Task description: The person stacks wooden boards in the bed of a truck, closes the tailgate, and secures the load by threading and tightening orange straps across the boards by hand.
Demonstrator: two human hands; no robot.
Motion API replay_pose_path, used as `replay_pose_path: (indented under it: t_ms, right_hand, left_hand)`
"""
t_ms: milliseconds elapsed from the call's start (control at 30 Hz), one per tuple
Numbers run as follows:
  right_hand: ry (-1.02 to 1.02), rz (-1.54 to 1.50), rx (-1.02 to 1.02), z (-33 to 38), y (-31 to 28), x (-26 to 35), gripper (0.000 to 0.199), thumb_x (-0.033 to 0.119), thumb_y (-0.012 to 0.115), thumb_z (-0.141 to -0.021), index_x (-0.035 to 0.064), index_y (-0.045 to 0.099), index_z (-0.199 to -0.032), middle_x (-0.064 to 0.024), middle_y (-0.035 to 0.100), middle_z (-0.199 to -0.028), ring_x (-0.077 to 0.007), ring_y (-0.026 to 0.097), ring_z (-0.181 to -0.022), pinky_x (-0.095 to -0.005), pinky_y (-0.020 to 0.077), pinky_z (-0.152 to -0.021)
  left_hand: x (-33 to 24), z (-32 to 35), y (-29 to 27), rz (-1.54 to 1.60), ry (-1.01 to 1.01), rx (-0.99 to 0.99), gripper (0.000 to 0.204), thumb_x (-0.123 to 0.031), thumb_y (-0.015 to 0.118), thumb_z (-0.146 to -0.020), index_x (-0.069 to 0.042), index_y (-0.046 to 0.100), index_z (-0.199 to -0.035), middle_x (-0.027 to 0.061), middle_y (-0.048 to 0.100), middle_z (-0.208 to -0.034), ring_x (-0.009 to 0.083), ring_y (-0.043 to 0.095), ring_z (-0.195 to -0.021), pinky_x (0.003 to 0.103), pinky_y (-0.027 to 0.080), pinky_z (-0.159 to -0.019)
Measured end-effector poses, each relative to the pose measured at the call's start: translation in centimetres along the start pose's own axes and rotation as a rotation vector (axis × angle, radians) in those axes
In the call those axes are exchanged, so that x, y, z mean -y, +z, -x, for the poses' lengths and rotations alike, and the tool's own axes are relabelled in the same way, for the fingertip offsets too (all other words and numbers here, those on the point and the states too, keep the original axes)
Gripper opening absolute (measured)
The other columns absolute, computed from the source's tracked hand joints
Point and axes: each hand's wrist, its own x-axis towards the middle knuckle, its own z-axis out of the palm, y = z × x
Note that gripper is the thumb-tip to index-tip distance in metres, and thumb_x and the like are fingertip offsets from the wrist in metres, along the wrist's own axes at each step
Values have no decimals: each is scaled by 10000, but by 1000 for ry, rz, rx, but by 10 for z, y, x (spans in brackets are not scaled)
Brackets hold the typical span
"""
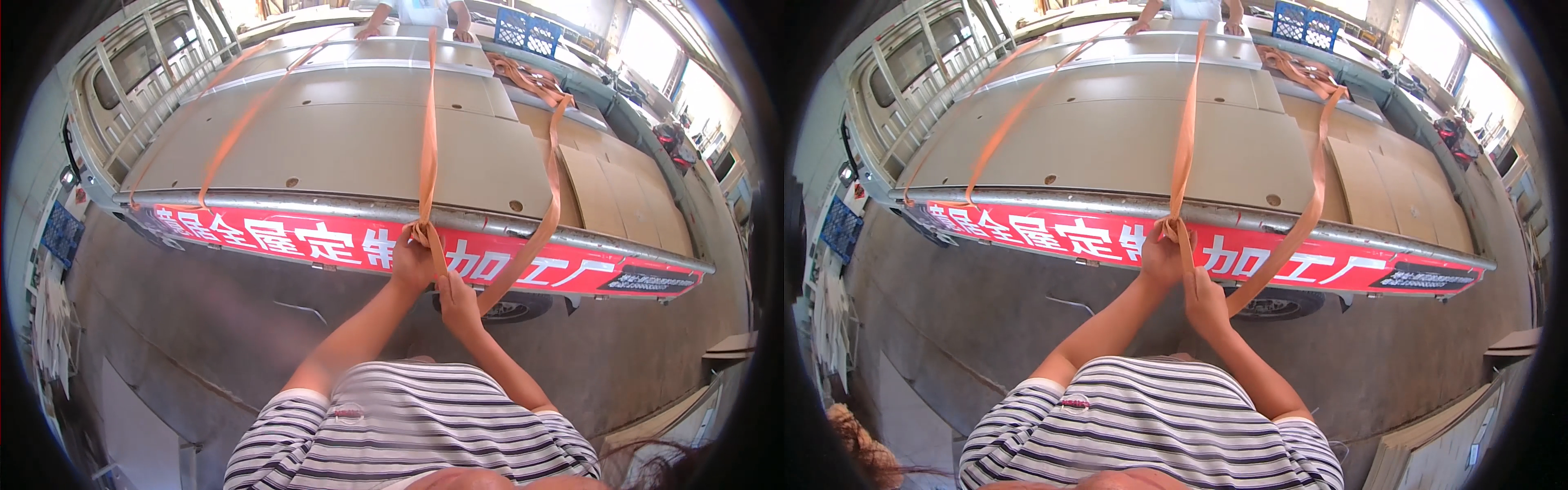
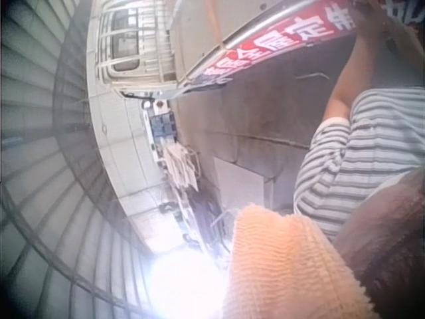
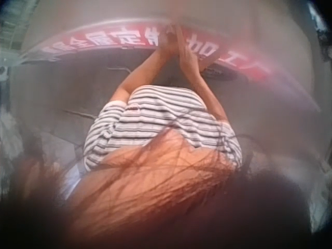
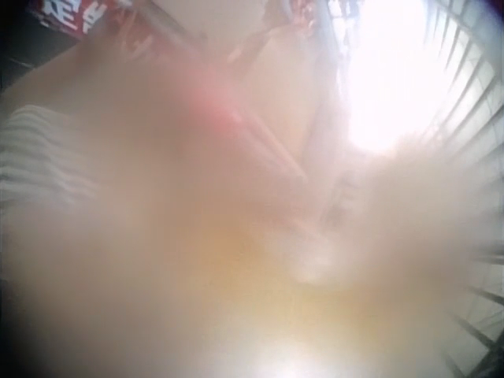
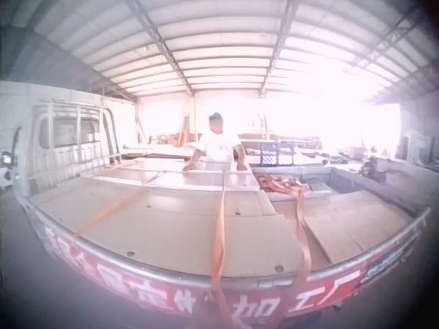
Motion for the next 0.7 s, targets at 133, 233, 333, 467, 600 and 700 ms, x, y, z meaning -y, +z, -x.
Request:
replay_pose_path:
  t_ms: [133,233,333,467,600,700]
  right_hand:
    - [-28,-6,197,48,-40,8,150,197,490,-975,47,486,-976,-235,573,-699,-456,579,-704,-500,429,-582]
    - [229,-68,335,67,-84,-3,148,199,491,-974,52,476,-978,-224,566,-685,-455,577,-699,-491,428,-583]
    - [-58,132,478,50,-82,-1,139,194,492,-973,56,477,-970,-209,560,-671,-452,574,-691,-472,433,-586]
    - [-79,41,469,44,-89,-6,156,205,508,-967,58,457,-946,-228,554,-696,-453,566,-698,-503,416,-584]
    - [-85,82,493,50,-93,-5,163,197,510,-960,53,443,-926,-235,564,-717,-453,569,-712,-509,419,-590]
    - [-141,101,488,58,-100,-6,149,181,521,-970,48,459,-940,-199,545,-714,-429,570,-708,-452,424,-580]
  left_hand:
    - [-8,-2,-10,-58,196,-211,215,-253,536,-951,-48,575,-1003,37,623,-902,212,622,-861,373,483,-936]
    - [16,3,7,13,179,-408,341,-332,489,-986,5,511,-943,59,533,-808,183,575,-748,316,511,-814]
    - [27,14,20,-165,50,-379,415,-438,474,-986,-25,500,-959,23,492,-779,150,528,-695,282,498,-679]
    - [23,18,31,-162,-1,-342,374,-468,416,-1002,-125,427,-854,-67,322,-620,57,305,-494,211,258,-424]
    - [31,33,28,-242,45,-388,341,-413,447,-1006,-150,379,-800,-77,269,-568,49,235,-426,214,187,-373]
    - [34,44,28,-299,45,-385,305,-360,469,-1006,-161,373,-797,-78,256,-556,48,227,-409,222,179,-364]
